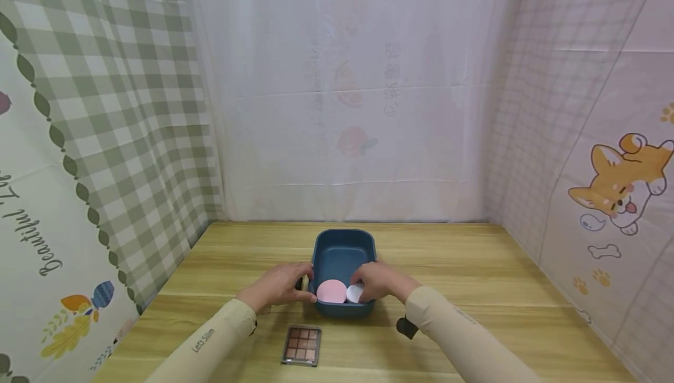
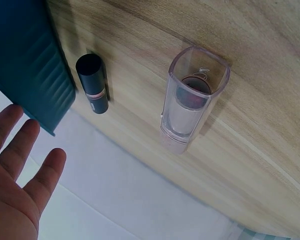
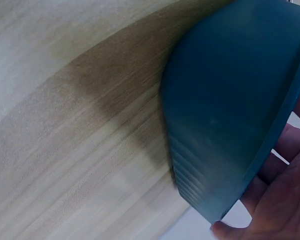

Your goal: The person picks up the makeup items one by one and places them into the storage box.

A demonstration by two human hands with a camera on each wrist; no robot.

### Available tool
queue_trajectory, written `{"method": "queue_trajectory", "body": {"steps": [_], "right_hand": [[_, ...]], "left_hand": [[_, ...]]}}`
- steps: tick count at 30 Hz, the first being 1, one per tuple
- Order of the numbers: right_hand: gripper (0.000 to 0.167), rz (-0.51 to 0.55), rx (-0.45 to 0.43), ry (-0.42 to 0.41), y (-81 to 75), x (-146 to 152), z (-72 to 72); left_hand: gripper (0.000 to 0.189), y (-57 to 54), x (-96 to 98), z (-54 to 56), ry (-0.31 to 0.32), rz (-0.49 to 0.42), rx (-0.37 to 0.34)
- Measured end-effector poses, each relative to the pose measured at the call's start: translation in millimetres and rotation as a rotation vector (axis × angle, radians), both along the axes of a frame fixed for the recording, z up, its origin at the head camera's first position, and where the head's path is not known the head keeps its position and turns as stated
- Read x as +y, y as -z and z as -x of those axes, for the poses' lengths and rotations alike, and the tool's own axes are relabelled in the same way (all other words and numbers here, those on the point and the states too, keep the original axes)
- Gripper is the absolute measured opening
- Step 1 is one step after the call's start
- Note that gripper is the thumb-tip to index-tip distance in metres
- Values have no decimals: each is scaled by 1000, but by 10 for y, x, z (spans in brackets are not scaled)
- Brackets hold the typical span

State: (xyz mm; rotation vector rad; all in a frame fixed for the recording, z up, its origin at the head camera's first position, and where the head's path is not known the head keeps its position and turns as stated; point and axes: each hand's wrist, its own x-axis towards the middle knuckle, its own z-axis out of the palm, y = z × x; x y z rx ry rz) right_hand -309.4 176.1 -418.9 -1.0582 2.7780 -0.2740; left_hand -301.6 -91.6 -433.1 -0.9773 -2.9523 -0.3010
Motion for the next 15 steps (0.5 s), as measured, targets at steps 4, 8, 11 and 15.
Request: {"method": "queue_trajectory", "body": {"steps": [4, 8, 11, 15], "right_hand": [[21, -36, -27, 25, 17, 10, 9], [22, -45, -55, 53, 18, 17, 17], [26, -19, -64, 61, -13, 18, 2], [34, 17, -76, 76, -60, 21, -23]], "left_hand": [[51, -2, 6, -10, -4, -2, 0], [51, -7, 6, -13, -6, -5, 1], [51, -4, 4, -8, -8, -2, 4], [50, 5, -1, -1, -6, 2, 13]]}}
